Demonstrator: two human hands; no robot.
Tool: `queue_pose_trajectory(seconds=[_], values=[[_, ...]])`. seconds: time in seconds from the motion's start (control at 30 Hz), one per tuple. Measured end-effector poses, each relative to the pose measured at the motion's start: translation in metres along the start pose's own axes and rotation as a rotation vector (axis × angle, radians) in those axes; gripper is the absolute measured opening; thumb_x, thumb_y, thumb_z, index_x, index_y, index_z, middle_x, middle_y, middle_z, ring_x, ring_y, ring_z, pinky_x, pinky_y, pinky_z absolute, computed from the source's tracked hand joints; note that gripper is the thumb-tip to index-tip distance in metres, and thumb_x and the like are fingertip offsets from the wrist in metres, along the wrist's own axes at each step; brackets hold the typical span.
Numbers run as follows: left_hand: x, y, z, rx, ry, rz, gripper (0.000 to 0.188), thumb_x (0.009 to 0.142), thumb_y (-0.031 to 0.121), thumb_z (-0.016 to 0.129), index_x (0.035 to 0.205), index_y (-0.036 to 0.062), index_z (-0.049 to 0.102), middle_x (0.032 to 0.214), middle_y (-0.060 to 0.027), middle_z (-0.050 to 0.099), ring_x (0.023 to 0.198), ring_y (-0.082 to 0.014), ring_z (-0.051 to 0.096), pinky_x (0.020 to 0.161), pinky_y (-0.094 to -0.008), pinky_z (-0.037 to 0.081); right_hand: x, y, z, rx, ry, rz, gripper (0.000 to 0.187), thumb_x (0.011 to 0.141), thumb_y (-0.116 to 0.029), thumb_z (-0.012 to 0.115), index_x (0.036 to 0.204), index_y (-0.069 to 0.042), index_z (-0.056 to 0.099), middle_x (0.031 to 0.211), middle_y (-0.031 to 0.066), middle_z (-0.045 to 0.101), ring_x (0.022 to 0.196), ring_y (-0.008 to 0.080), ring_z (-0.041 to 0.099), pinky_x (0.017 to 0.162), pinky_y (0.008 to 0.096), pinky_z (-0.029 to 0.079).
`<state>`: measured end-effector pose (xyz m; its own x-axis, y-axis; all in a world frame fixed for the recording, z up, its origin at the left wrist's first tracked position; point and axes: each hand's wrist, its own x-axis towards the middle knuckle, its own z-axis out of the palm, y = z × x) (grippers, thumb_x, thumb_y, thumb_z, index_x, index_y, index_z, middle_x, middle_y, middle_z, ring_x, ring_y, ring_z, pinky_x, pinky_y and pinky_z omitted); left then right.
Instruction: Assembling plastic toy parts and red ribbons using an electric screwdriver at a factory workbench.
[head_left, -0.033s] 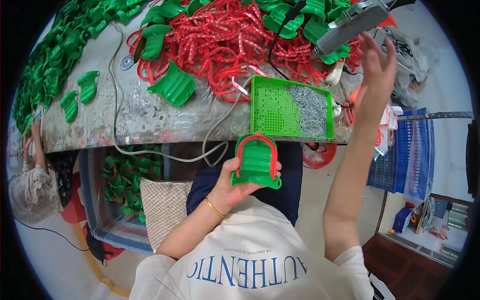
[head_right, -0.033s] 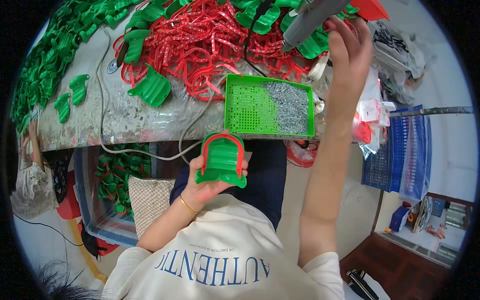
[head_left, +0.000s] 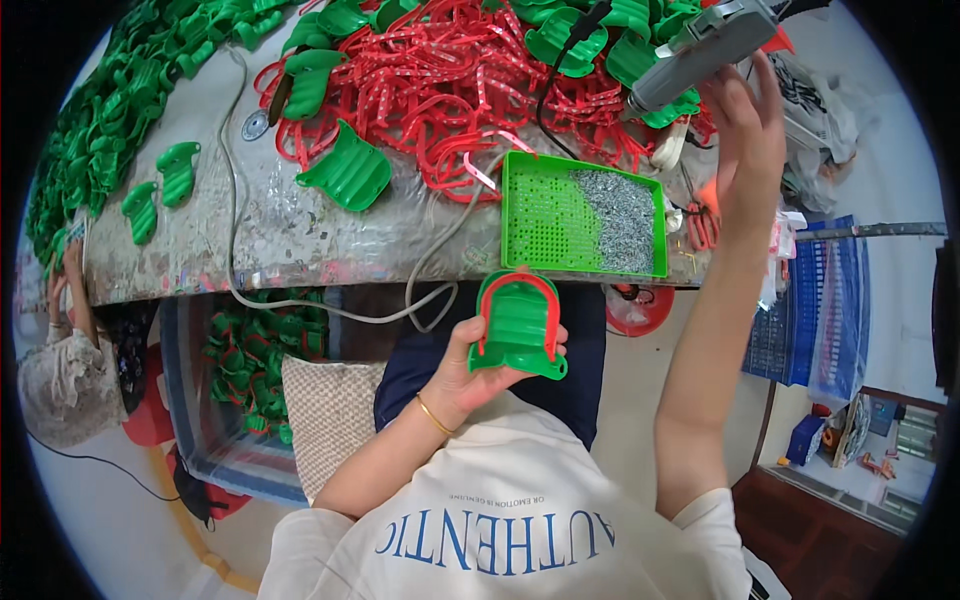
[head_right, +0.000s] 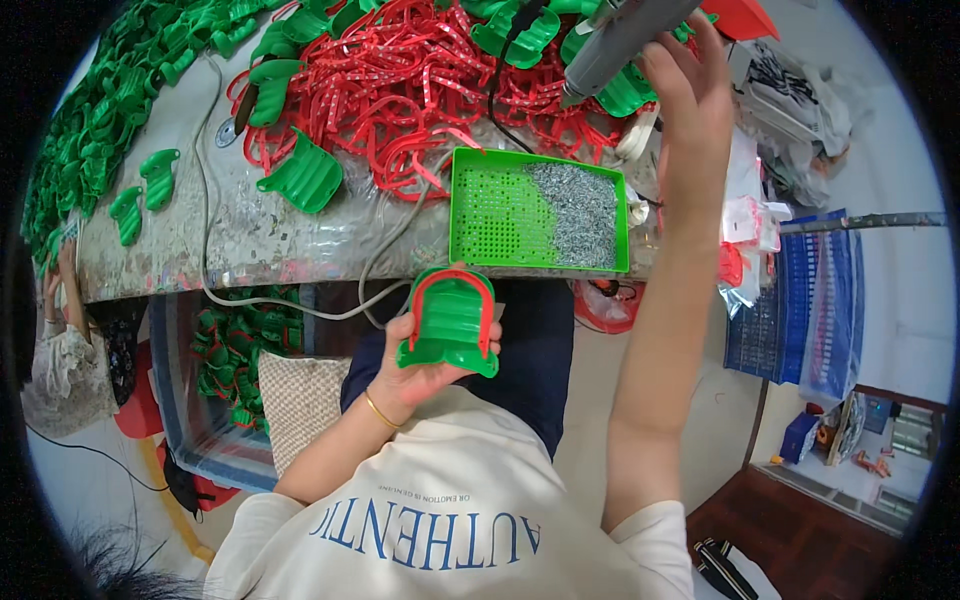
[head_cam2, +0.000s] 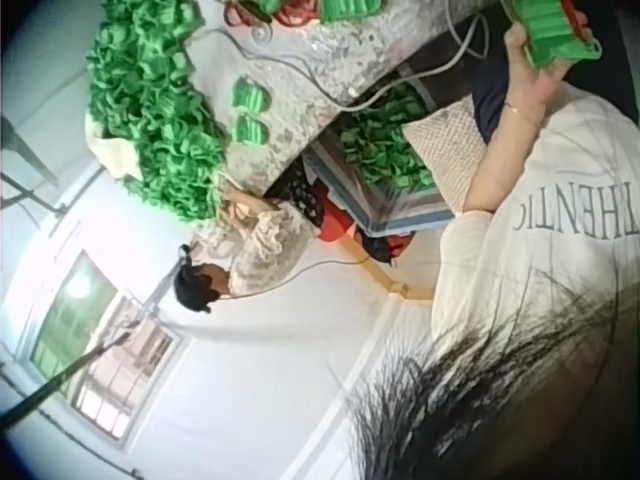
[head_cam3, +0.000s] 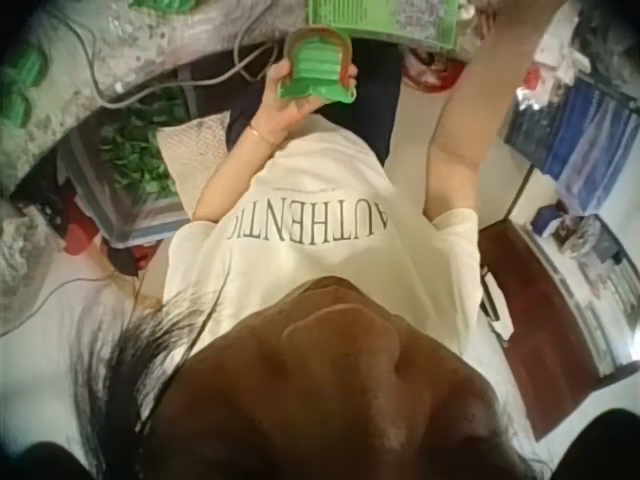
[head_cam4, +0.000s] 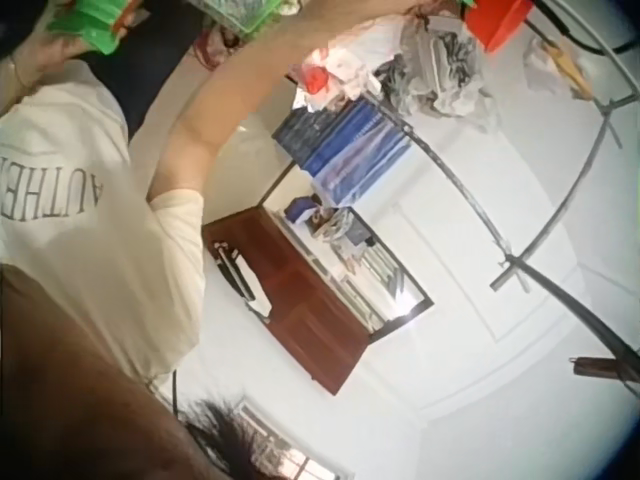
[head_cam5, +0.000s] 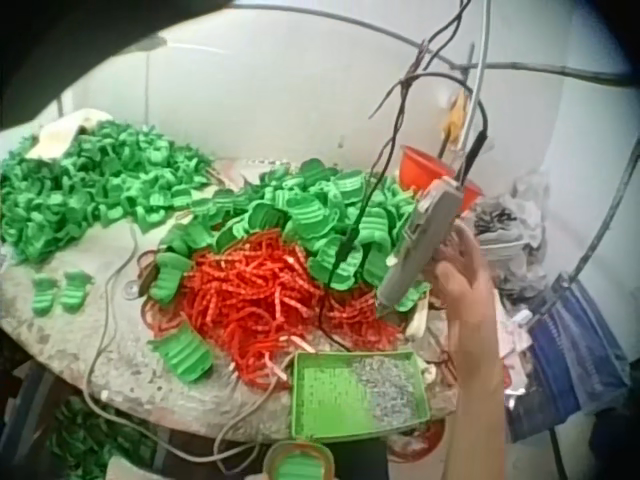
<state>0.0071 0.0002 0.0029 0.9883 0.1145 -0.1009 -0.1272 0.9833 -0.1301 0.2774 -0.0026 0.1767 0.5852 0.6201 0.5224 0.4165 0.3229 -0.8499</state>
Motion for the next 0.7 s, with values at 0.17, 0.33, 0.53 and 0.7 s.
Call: queue_pose_trajectory(seconds=[0.17,0.33,0.53,0.7], values=[[0.003,-0.013,-0.005,0.019,0.017,-0.021,0.079,0.076,0.038,0.069,0.143,0.0238,0.030,0.126,-0.0225,0.050,0.113,-0.0395,0.053,0.097,-0.0507,0.044,0.057,0.039,-0.032,0.729,-0.831,0.031,0.069,0.079,-0.028,0.073,0.134,-0.002,0.041,0.118,0.0105,0.055,0.109,0.0195,0.054,0.096,0.0346,0.041],[0.012,-0.012,-0.012,0.016,0.047,-0.065,0.076,0.078,0.041,0.067,0.142,0.0219,0.032,0.125,-0.0272,0.050,0.114,-0.0396,0.053,0.098,-0.0493,0.044,0.030,0.029,-0.025,0.842,-1.119,0.260,0.069,0.063,-0.046,0.084,0.117,-0.016,0.053,0.107,0.0099,0.053,0.103,0.0236,0.057,0.087,0.0357,0.051],[0.011,-0.014,-0.016,0.060,0.067,-0.040,0.076,0.078,0.042,0.067,0.140,0.0113,0.035,0.127,-0.0273,0.050,0.116,-0.0389,0.052,0.101,-0.0486,0.041,-0.028,-0.032,0.000,0.446,-0.768,0.345,0.052,0.078,-0.045,0.072,0.110,-0.011,0.048,0.088,0.0121,0.055,0.077,0.0238,0.060,0.078,0.0348,0.053],[0.017,-0.016,-0.024,0.063,0.030,-0.046,0.078,0.078,0.042,0.067,0.138,0.0056,0.035,0.128,-0.0275,0.049,0.118,-0.0370,0.051,0.102,-0.0483,0.040,-0.055,-0.032,0.028,0.043,-0.057,0.251,0.039,0.088,-0.031,0.064,0.109,0.000,0.053,0.072,0.0088,0.059,0.068,0.0169,0.061,0.062,0.0281,0.048]])
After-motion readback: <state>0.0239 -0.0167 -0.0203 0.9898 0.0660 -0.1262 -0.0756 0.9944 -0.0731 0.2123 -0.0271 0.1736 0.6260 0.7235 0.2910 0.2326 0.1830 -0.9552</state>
